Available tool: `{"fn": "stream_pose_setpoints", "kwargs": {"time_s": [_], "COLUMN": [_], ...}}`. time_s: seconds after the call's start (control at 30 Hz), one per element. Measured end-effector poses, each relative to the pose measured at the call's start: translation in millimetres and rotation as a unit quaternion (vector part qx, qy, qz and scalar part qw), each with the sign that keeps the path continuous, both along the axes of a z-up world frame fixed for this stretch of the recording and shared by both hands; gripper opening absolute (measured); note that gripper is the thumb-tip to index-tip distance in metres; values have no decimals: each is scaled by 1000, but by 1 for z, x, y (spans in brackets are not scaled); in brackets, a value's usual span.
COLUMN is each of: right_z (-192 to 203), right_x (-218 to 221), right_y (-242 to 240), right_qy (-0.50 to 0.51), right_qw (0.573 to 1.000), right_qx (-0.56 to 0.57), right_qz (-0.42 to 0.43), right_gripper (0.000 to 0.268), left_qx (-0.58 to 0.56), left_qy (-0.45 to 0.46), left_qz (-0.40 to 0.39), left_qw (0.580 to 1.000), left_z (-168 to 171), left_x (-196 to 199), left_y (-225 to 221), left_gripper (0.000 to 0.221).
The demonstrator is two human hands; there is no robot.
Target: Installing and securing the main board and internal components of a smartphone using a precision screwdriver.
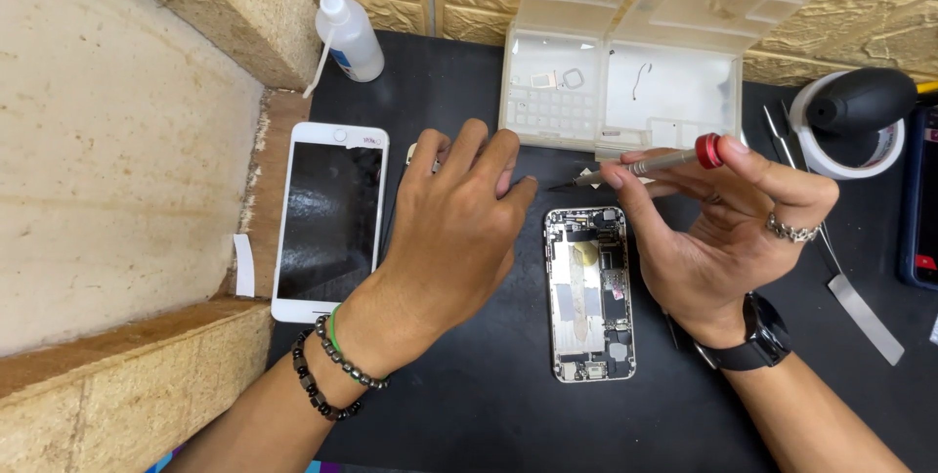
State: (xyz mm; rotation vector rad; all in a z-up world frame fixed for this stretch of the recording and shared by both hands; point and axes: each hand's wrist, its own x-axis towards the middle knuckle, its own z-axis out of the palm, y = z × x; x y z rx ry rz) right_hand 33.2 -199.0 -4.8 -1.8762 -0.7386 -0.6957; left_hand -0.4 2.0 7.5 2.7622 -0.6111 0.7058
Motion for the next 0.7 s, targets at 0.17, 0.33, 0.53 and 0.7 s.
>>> {"fn": "stream_pose_setpoints", "kwargs": {"time_s": [0.17, 0.33, 0.53, 0.7], "right_z": [-8, -11, -11, -9], "right_x": [0, 0, 1, -1], "right_y": [0, 1, 4, 5], "right_qy": [2, -12, 7, 11], "right_qw": [1000, 1000, 1000, 1000], "right_qx": [6, -9, 4, -14], "right_qz": [11, 8, 29, 16], "right_gripper": [71, 73, 73, 67], "left_qx": [-2, -8, -23, -6], "left_qy": [0, 1, -2, 14], "left_qz": [0, -3, -4, -2], "left_qw": [1000, 1000, 1000, 1000], "left_z": [-5, -5, -5, -3], "left_x": [1, 1, 0, 0], "left_y": [0, 1, 1, 1], "left_gripper": [24, 25, 25, 25]}}
